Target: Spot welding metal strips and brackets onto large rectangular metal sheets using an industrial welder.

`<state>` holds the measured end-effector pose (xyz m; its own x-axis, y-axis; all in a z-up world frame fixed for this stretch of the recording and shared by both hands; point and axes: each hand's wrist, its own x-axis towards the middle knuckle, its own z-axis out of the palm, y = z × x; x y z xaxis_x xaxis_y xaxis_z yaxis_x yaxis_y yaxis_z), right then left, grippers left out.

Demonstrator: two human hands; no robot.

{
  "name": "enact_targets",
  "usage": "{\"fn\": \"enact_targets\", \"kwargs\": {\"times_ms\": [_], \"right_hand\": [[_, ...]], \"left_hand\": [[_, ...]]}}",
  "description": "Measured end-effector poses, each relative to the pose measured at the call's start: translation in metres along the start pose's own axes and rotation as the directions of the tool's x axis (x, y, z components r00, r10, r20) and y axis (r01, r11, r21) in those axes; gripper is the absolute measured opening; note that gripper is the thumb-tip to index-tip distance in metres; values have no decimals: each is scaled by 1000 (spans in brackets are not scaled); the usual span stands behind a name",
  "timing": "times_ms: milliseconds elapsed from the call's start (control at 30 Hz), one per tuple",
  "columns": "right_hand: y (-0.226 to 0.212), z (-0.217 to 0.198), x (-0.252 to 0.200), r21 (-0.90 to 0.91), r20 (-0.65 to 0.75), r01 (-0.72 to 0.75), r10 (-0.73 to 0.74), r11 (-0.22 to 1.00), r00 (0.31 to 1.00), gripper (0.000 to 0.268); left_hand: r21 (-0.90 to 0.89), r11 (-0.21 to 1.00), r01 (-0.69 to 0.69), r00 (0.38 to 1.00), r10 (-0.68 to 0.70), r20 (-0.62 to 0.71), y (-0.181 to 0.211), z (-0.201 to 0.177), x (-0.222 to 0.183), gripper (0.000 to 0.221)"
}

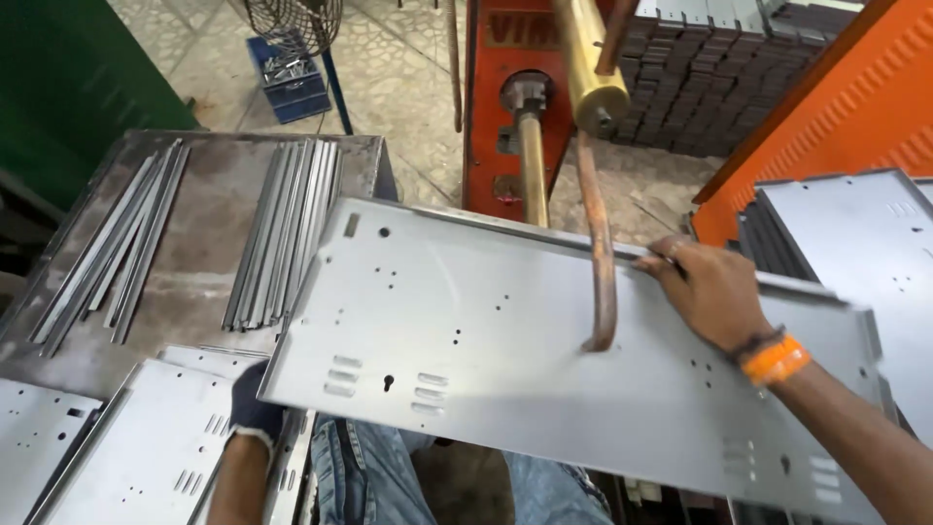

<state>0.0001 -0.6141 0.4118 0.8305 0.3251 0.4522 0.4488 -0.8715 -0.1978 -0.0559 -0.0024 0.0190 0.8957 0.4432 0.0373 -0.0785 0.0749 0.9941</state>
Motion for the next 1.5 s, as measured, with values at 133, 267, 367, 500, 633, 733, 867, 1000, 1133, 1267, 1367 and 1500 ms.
{"fn": "enact_targets", "kwargs": {"times_ms": [133, 267, 367, 500, 633, 733, 867, 1000, 1133, 1267, 1367, 1500], "right_hand": [[0, 1, 22, -21, 145, -21, 24, 1000, 989, 31], [12, 5, 33, -1, 308, -164, 156, 986, 938, 30], [16, 9, 42, 118, 169, 96, -115, 988, 979, 33], [16, 13, 51, 142, 281, 22, -62, 990, 958, 35], [18, 12, 62, 214, 300, 30, -95, 976, 949, 34], [30, 20, 75, 274, 393, 17, -128, 962, 911, 34], [39, 25, 84, 304, 475, -35, -119, 952, 872, 34], [43, 24, 82, 391, 530, -141, -97, 910, 843, 37], [42, 20, 79, 441, 546, -236, -50, 866, 837, 36], [28, 3, 74, 399, 542, -253, -4, 882, 841, 35], [23, 4, 71, 348, 506, -122, -76, 930, 859, 34], [29, 3, 65, 486, 342, 28, -220, 874, 914, 36]], "left_hand": [[130, 976, 177, 984, -172, -48, 48, -27, -58, 33], [244, 905, 350, 937, -336, -96, 146, -50, -92, 36], [295, 855, 426, 905, -405, -132, 220, -86, -108, 37], [596, 798, 90, 994, -38, -99, 279, -154, -125, 34], [681, 717, -149, 987, 145, 64, 298, -169, -117, 24], [757, 594, -272, 962, 183, 202, 342, -124, -121, 24], [815, 457, -355, 935, 163, 316, 436, 8, -135, 27], [812, 284, -510, 849, 317, 422, 437, 33, -111, 24], [779, 118, -616, 754, 374, 540, 447, 79, -105, 18], [669, 93, -738, 638, 422, 645, 435, 149, -103, 16], [543, 155, -825, 539, 504, 675, 431, 204, -103, 20], [568, 68, -820, 520, 505, 689, 418, 245, -93, 15]]}}
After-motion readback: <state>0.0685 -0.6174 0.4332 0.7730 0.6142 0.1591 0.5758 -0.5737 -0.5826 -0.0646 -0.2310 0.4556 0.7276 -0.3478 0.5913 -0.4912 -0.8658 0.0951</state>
